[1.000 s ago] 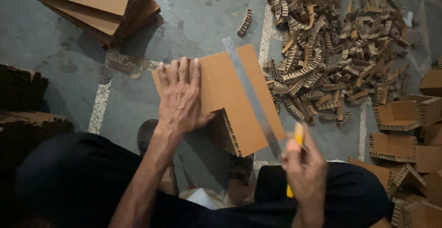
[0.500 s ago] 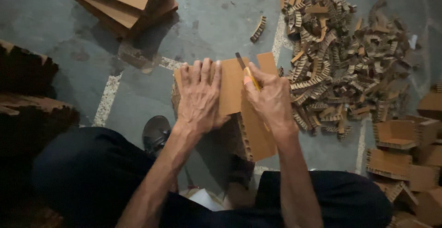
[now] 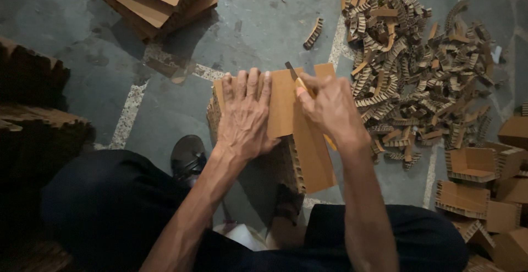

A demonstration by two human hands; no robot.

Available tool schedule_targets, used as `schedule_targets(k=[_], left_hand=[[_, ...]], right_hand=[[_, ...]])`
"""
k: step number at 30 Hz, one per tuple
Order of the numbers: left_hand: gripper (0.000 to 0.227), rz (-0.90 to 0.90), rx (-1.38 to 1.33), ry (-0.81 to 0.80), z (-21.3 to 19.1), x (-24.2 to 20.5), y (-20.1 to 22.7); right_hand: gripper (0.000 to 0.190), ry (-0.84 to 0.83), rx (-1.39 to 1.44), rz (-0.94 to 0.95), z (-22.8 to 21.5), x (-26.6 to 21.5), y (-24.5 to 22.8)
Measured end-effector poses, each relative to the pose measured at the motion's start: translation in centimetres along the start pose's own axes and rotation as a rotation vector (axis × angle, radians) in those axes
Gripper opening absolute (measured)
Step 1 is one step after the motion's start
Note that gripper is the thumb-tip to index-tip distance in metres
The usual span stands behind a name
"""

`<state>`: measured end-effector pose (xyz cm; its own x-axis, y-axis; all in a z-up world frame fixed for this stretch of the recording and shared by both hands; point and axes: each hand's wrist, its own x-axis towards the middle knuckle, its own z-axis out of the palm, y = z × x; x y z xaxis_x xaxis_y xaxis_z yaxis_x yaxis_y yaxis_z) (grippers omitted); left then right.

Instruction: The person sits on the floor and uses a utility knife and a metal ruler to cut rectangular pieces of corrugated cardboard. They repeatedly score the cardboard along the ruler, snap the pieces apart, and stack the finished cutouts while discarding the offcuts.

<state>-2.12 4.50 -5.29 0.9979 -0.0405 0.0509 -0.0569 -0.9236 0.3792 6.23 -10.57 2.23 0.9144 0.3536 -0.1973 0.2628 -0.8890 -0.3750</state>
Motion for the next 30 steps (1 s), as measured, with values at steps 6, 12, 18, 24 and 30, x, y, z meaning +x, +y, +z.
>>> schedule_targets(k=[6, 12, 18, 24, 30], left_hand=[[0.126, 0.008, 0.028, 0.005, -0.2, 0.0, 0.0], [0.129, -0.005, 0.070, 0.005, 0.3, 0.0, 0.0], [0.119, 0.052, -0.032, 0.157, 0.7, -0.3, -0.4], [0.119, 0.058, 0.029, 0.151, 0.3, -0.5, -0.2], [0.120, 0.088, 0.041, 0.211, -0.4, -0.5, 0.0]], right_hand=[[0.035, 0.022, -0.065, -0.127, 0.5, 0.8, 1.1], [0.037, -0.155, -0.042, 0.061, 0.2, -2.9, 1.2], [0.039, -0.099, 0.017, -0.059, -0.4, -11.5, 1.6], [0.042, -0.088, -0.009, 0.076, 0.8, -18.5, 2.5], [0.042, 0.000, 0.159, 0.157, 2.8, -21.2, 3.8]])
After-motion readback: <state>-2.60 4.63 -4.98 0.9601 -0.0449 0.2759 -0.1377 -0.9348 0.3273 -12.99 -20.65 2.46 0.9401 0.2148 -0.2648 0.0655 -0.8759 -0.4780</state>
